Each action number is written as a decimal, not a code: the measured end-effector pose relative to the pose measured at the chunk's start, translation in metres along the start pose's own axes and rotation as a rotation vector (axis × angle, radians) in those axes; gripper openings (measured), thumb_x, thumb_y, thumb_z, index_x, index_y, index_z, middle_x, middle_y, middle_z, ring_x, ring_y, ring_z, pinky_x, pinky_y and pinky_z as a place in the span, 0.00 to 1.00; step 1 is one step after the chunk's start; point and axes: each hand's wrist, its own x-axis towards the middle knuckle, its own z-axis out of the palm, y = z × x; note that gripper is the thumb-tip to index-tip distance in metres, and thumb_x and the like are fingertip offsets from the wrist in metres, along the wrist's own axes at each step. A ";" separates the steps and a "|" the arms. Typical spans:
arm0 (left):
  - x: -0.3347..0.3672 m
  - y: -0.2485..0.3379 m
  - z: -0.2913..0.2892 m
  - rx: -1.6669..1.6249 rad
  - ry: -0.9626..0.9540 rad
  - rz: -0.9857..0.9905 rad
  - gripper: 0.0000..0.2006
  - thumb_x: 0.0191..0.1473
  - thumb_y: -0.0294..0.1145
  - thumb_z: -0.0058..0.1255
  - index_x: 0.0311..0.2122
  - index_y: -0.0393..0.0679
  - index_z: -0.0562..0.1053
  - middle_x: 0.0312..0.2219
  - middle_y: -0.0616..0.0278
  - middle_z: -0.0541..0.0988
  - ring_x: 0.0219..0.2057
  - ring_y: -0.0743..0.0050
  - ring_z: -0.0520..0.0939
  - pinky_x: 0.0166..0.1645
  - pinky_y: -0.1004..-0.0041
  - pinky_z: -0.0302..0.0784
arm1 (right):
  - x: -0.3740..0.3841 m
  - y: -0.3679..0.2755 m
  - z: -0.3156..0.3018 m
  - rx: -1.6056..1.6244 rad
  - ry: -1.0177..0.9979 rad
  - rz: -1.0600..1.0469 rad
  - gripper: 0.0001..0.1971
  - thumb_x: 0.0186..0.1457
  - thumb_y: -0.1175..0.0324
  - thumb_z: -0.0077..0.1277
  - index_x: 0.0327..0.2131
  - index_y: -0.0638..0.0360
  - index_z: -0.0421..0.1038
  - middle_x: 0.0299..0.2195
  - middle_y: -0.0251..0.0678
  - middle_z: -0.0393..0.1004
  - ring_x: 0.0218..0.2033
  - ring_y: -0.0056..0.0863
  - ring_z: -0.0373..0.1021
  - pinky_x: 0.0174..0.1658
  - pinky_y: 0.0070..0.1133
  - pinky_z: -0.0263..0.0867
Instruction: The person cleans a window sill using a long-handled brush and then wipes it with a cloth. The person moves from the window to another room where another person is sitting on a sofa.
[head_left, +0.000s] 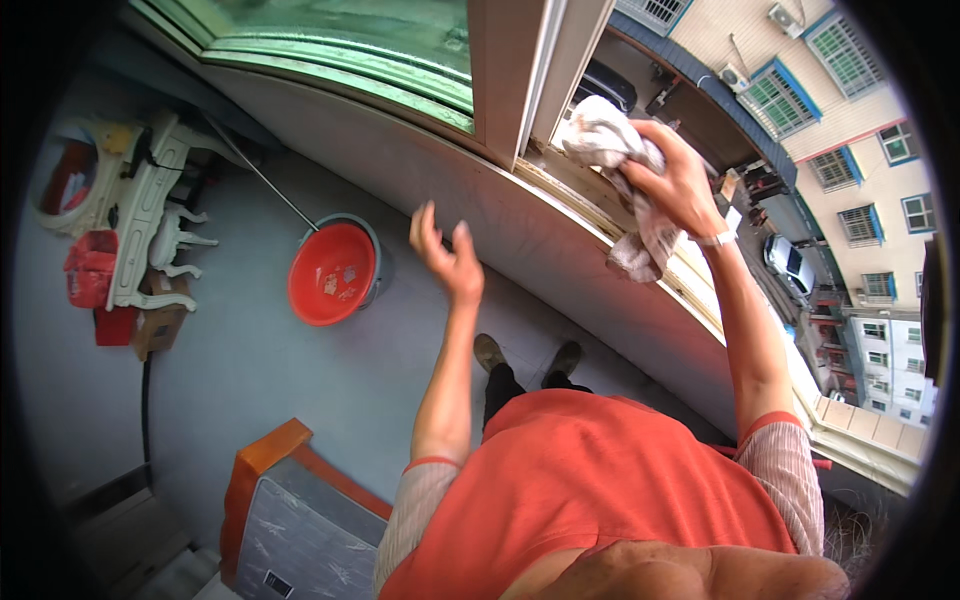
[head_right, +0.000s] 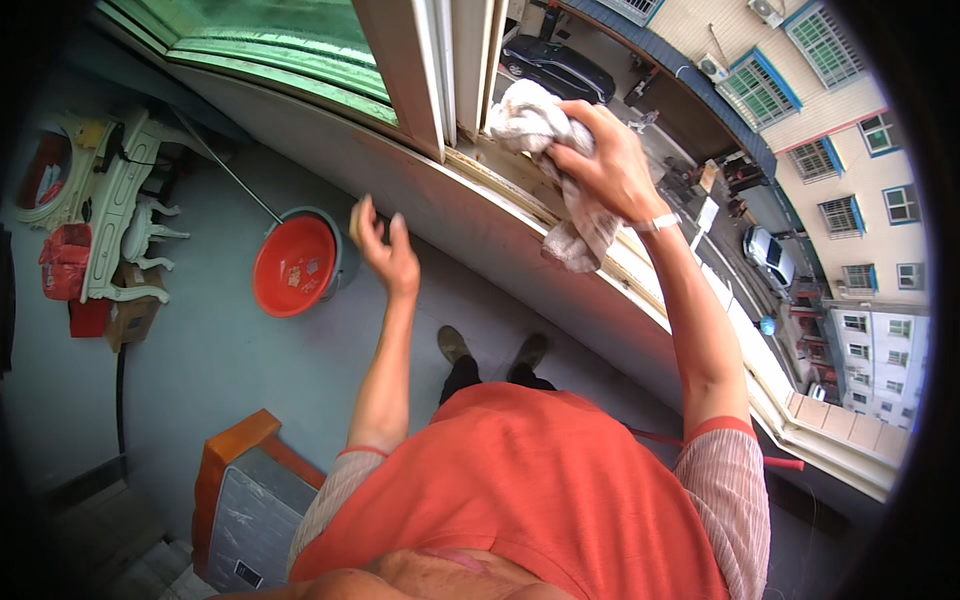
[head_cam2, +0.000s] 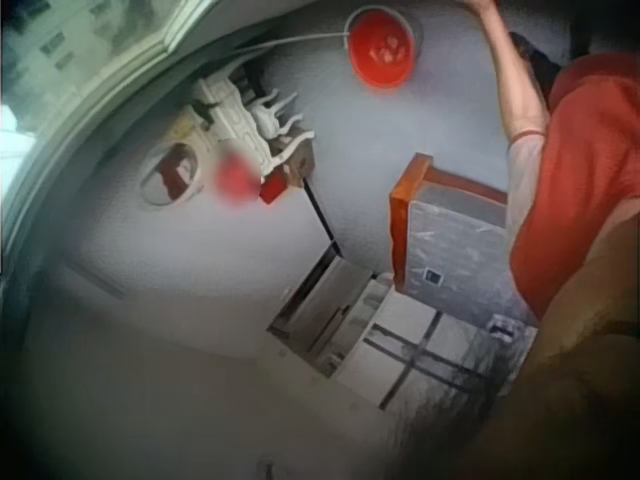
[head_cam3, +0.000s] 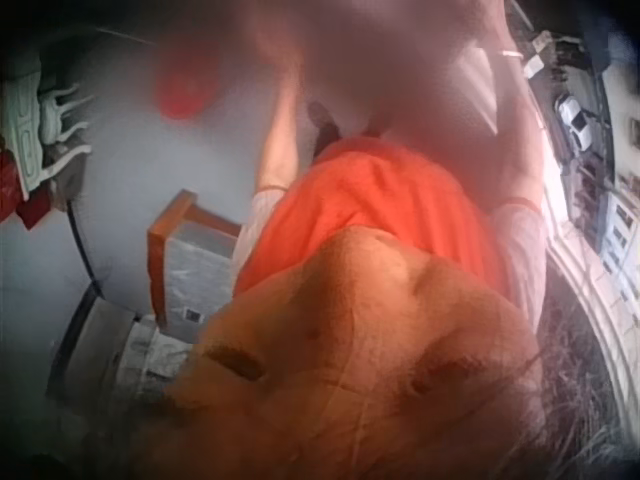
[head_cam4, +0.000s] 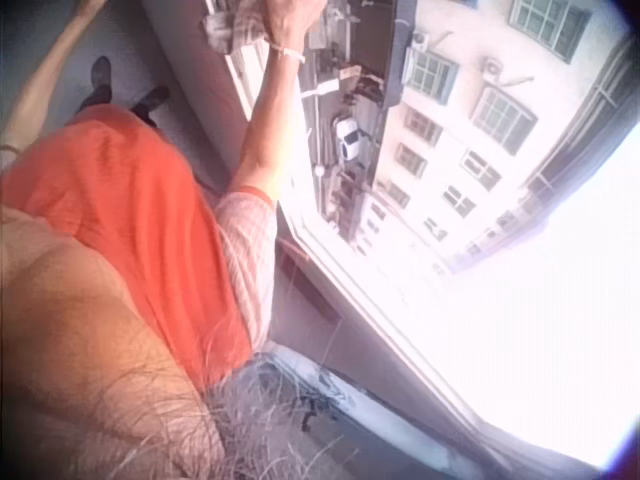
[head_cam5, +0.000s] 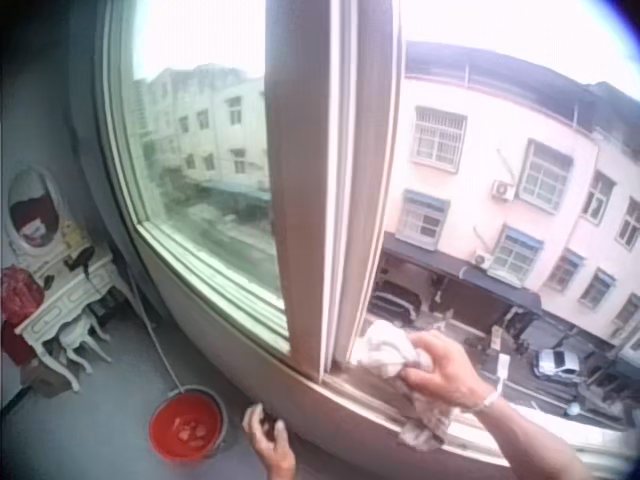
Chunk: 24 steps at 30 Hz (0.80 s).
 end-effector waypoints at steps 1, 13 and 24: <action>-0.028 -0.034 -0.022 -0.078 0.007 -0.176 0.22 0.62 0.27 0.53 0.60 0.38 0.68 0.56 0.55 0.71 0.52 0.65 0.73 0.56 0.66 0.70 | -0.007 -0.020 -0.009 -0.058 -0.028 -0.045 0.25 0.49 0.63 0.61 0.52 0.54 0.73 0.42 0.44 0.76 0.45 0.45 0.74 0.50 0.32 0.69; -0.281 -0.121 -0.224 0.419 -0.412 -1.326 0.14 0.56 0.39 0.61 0.40 0.40 0.79 0.37 0.54 0.85 0.41 0.62 0.84 0.51 0.65 0.77 | 0.010 -0.082 0.049 -0.558 -0.273 -0.381 0.25 0.50 0.61 0.63 0.53 0.47 0.71 0.48 0.35 0.69 0.50 0.39 0.68 0.46 0.36 0.65; -0.332 -0.039 -0.222 -0.001 0.168 -1.430 0.10 0.61 0.38 0.56 0.40 0.43 0.77 0.28 0.65 0.79 0.23 0.76 0.80 0.26 0.75 0.74 | -0.006 -0.056 0.054 -0.436 -0.053 -0.404 0.22 0.53 0.61 0.61 0.51 0.50 0.71 0.42 0.41 0.71 0.44 0.44 0.72 0.43 0.37 0.72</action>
